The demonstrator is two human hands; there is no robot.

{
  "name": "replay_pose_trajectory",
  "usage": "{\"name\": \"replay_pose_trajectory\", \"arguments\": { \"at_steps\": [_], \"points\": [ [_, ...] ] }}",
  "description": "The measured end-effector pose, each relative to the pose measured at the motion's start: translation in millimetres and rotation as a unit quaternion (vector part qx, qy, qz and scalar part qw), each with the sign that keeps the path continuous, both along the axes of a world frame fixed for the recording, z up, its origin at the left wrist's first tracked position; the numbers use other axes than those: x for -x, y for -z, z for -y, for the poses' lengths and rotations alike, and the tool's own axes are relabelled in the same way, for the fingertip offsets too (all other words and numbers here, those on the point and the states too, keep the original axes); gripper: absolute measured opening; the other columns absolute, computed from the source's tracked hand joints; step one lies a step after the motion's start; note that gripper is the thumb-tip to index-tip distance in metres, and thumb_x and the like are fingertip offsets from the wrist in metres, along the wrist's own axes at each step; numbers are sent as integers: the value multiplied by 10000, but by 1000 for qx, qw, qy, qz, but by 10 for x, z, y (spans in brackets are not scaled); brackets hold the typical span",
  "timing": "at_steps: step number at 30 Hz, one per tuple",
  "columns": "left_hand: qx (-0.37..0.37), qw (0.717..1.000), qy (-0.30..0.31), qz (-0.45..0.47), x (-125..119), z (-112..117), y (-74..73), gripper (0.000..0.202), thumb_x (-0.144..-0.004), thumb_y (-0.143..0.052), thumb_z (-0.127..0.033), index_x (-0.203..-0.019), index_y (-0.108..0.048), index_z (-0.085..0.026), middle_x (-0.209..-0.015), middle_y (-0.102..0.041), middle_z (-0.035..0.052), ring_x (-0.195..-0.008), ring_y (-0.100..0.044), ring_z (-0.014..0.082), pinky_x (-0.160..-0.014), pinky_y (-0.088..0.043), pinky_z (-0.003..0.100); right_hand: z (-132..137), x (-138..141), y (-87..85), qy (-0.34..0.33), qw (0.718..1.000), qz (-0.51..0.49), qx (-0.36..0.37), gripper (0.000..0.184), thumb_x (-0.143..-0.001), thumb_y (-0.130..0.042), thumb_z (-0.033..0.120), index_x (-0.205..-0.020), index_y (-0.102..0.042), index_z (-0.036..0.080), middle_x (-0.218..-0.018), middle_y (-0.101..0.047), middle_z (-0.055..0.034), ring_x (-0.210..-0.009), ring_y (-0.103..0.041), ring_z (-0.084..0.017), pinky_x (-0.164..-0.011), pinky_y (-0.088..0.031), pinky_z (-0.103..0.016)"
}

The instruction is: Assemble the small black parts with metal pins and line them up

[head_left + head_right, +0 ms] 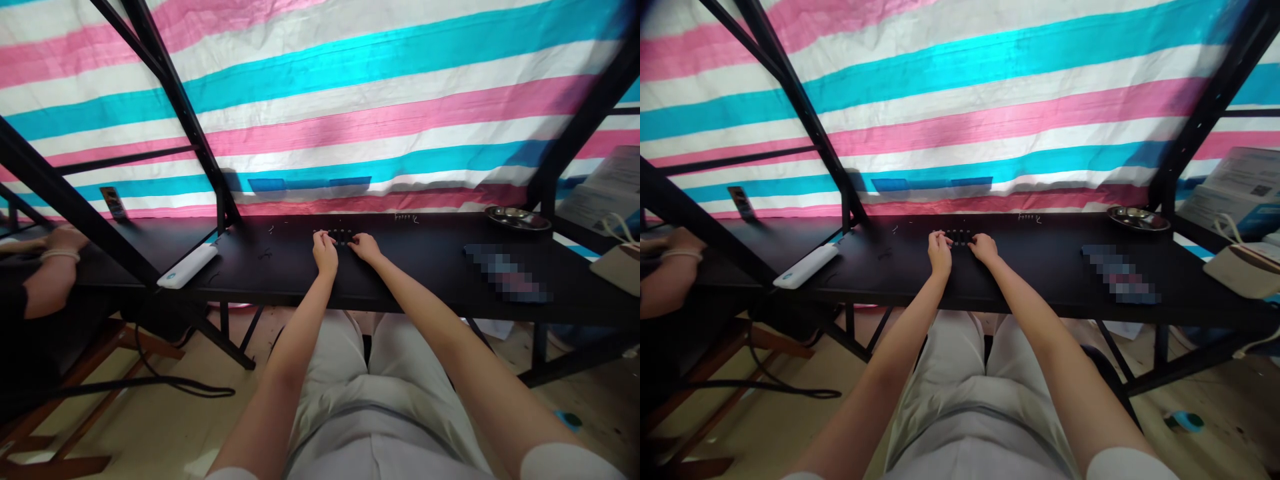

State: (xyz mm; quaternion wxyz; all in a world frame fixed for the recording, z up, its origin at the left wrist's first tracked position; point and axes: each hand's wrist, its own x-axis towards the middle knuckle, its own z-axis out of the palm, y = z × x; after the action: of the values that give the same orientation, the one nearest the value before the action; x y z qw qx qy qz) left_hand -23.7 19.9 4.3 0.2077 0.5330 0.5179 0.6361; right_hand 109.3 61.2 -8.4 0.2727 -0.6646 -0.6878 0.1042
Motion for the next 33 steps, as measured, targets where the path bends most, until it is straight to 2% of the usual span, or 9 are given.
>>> {"name": "replay_pose_trajectory", "arguments": {
  "at_steps": [7, 15, 22, 33],
  "points": [
    [-1, 1000, 1, 0, 5, -6, 6, 164, -901, -332, -260, -906, -484, -200, -699, -596, -4, -686, -579, 128, -718, -436, 268, -17, -11, 23, 7, 1000, -15, -2, 260, -786, -600, 324, -991, -687, 189, -953, -689, -72, -927, -622, -194, -786, -441, -272],
    [1, 1000, 1, -2, 2, -2, 1, 162, -899, -330, -260, -904, -482, -203, -700, -596, -3, -681, -577, 127, -714, -435, 268, -2, -64, 14, 49, 998, -33, 3, 298, -732, -645, 431, -951, -714, 240, -1008, -689, -53, -1024, -592, -225, -866, -420, -331],
    [0, 1000, 0, 0, 9, -10, 13, 163, -897, -333, -260, -901, -484, -201, -702, -597, -3, -686, -578, 129, -719, -437, 272, -9, -65, 7, 47, 998, -43, 14, 316, -720, -651, 437, -963, -714, 245, -1017, -690, -49, -1031, -591, -227, -868, -416, -327],
    [1, 1000, 5, -9, 2, -6, 7, 154, -896, -333, -253, -901, -479, -205, -703, -594, -4, -698, -583, 132, -723, -437, 270, 29, -96, -5, 16, 1000, -18, -3, 242, -764, -610, 382, -947, -715, 263, -867, -687, -15, -870, -610, -168, -774, -432, -274]
  ]
}}
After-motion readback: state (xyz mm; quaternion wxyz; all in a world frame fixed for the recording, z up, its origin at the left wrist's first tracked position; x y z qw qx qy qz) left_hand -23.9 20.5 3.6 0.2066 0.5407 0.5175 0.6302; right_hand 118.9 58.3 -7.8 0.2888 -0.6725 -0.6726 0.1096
